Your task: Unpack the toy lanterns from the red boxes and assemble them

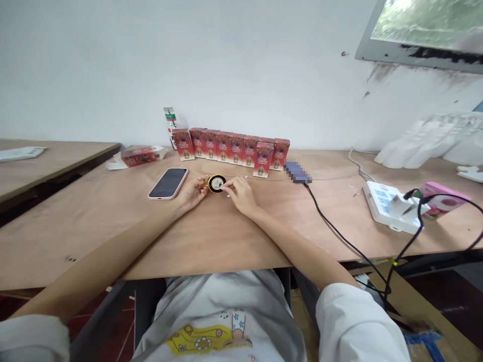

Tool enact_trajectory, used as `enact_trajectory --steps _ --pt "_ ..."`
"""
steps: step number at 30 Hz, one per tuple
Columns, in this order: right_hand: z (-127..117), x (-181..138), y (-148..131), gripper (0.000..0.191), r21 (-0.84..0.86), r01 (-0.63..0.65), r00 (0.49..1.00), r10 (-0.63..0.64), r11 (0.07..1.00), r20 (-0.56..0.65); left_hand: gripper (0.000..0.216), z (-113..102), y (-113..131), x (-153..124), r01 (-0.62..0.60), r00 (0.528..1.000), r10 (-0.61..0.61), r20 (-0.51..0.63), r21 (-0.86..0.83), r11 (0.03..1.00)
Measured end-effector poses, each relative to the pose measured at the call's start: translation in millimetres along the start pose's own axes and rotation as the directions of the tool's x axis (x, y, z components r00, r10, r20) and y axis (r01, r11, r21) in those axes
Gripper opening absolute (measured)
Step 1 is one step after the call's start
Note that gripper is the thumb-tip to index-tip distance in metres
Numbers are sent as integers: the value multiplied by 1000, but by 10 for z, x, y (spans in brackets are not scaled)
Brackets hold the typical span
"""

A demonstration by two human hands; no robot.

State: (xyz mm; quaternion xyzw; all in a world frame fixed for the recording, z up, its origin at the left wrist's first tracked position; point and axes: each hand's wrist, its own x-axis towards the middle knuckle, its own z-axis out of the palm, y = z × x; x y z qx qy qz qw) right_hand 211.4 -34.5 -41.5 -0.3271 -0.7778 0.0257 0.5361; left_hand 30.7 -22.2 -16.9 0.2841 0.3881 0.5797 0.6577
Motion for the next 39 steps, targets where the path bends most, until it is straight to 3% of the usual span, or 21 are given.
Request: enact_trajectory --steps 6,15,28,39 --pt "8 -18 4 18 -82 121 992 -122 989 -12 21 20 -42 -11 46 999 -46 23 -17 999" --pt "-22 -18 -72 18 -169 83 990 -61 982 129 18 0 -51 -3 46 998 -46 41 -12 999" --pt "19 -41 -63 16 -96 156 985 -148 983 87 19 24 -63 -11 37 999 -37 16 -1 999" --pt "41 -61 -6 22 -121 120 991 -112 985 70 19 18 -59 -7 57 997 -58 48 32 998"
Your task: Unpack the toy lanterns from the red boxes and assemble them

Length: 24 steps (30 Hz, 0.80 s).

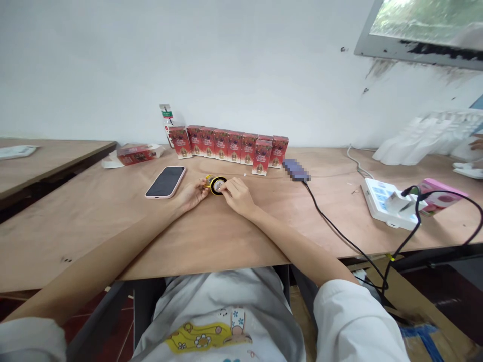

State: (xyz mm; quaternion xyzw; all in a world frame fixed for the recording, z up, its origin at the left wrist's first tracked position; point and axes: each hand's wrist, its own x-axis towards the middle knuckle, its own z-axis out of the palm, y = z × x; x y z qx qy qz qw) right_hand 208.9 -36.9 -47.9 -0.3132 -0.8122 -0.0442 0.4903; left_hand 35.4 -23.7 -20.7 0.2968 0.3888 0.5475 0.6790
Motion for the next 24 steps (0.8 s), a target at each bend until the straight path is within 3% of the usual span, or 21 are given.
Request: enact_trajectory --steps 4,11,19,24 --pt "-27 6 -10 25 -64 -24 997 29 998 71 18 -3 -1 7 -1 1000 1 3 -2 1000" --pt "-68 17 -12 33 -145 118 983 -95 982 157 19 -2 0 3 7 1000 -8 -14 -21 1000" --pt "-66 37 -35 27 -87 49 994 -41 995 97 18 -25 28 37 40 998 -45 -41 -100 994" --pt "-120 53 -49 20 -90 -31 999 28 996 -32 24 -73 90 76 37 993 -59 -100 -206 978"
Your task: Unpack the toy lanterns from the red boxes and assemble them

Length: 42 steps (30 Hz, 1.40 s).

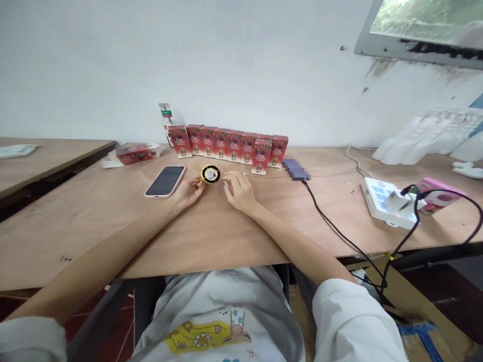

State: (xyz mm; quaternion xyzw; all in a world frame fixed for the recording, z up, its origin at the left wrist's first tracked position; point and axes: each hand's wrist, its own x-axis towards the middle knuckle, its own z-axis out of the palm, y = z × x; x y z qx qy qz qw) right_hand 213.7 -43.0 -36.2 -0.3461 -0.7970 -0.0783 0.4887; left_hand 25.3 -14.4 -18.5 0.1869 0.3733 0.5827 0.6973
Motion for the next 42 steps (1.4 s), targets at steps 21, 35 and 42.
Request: enact_trajectory --steps 21,35,42 --pt "-17 42 145 24 -76 14 888 23 997 460 20 69 10 -119 1 1000 -1 -6 29 1000" --pt "-8 45 -54 14 23 68 989 -64 997 -132 19 104 -101 -151 4 1000 -7 29 93 996" --pt "17 28 -52 16 -85 149 988 -153 985 -39 20 109 -152 -185 23 997 -31 78 105 994"
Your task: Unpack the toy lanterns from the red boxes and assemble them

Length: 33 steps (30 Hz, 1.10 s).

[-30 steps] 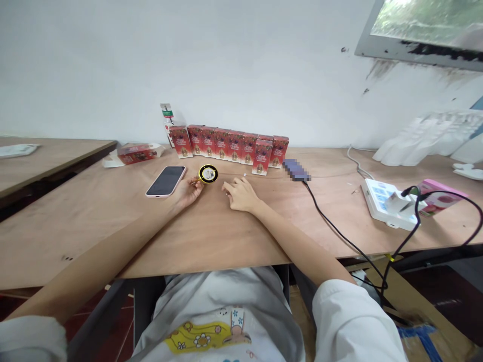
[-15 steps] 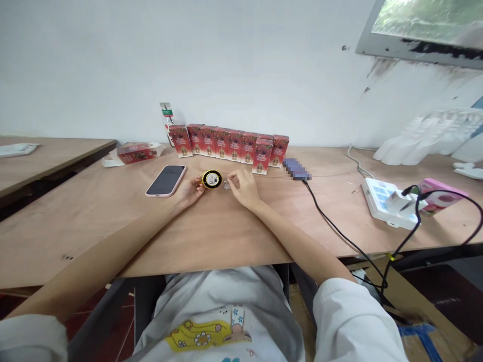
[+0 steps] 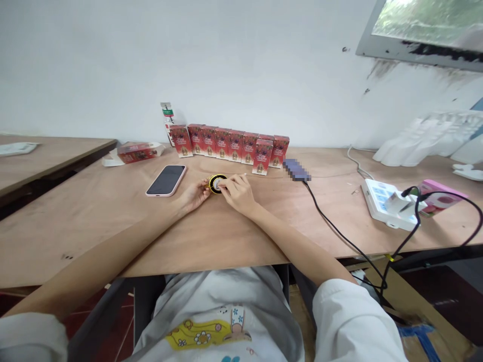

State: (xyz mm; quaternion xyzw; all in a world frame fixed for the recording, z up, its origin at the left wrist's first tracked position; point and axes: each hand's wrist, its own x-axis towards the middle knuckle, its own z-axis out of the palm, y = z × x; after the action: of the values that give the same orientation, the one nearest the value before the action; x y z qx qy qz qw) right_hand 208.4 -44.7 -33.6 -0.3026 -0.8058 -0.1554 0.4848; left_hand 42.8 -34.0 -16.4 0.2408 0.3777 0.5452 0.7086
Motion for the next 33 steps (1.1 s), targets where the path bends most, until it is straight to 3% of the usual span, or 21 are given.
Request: enact_trajectory --steps 7,9,13,17,20,22,25,27,30,33 --pt "-48 12 -19 17 -35 56 996 -54 998 71 21 -1 29 21 4 1000 -3 10 -18 1000" --pt "-62 12 -28 26 -32 50 996 -48 998 74 20 2 40 26 3 1000 -3 11 -8 1000" --pt "-43 -8 0 51 -4 -24 992 24 1000 120 21 8 46 26 -5 1000 5 10 46 999" --pt "37 -53 66 54 68 -103 986 93 992 138 19 10 1 5 -53 999 52 8 127 991" --pt "74 -73 99 57 131 -139 987 127 982 96 13 -13 -65 2 -152 988 154 9 258 954" --pt "74 -74 107 59 160 -155 986 142 975 90 15 -46 -100 13 -290 954 297 49 410 865" --pt "65 -69 106 56 182 -130 987 110 975 115 29 -100 -111 25 -511 834 532 147 568 645" --pt "68 -69 102 56 202 -126 989 107 971 103 43 -115 -100 6 -576 761 616 202 646 500" --pt "87 -78 94 61 230 -166 984 147 959 98 65 -93 -92 -55 -641 675 641 365 720 265" --pt "92 -84 82 63 275 -194 978 162 942 135 74 -64 -100 -99 -739 575 594 562 669 82"
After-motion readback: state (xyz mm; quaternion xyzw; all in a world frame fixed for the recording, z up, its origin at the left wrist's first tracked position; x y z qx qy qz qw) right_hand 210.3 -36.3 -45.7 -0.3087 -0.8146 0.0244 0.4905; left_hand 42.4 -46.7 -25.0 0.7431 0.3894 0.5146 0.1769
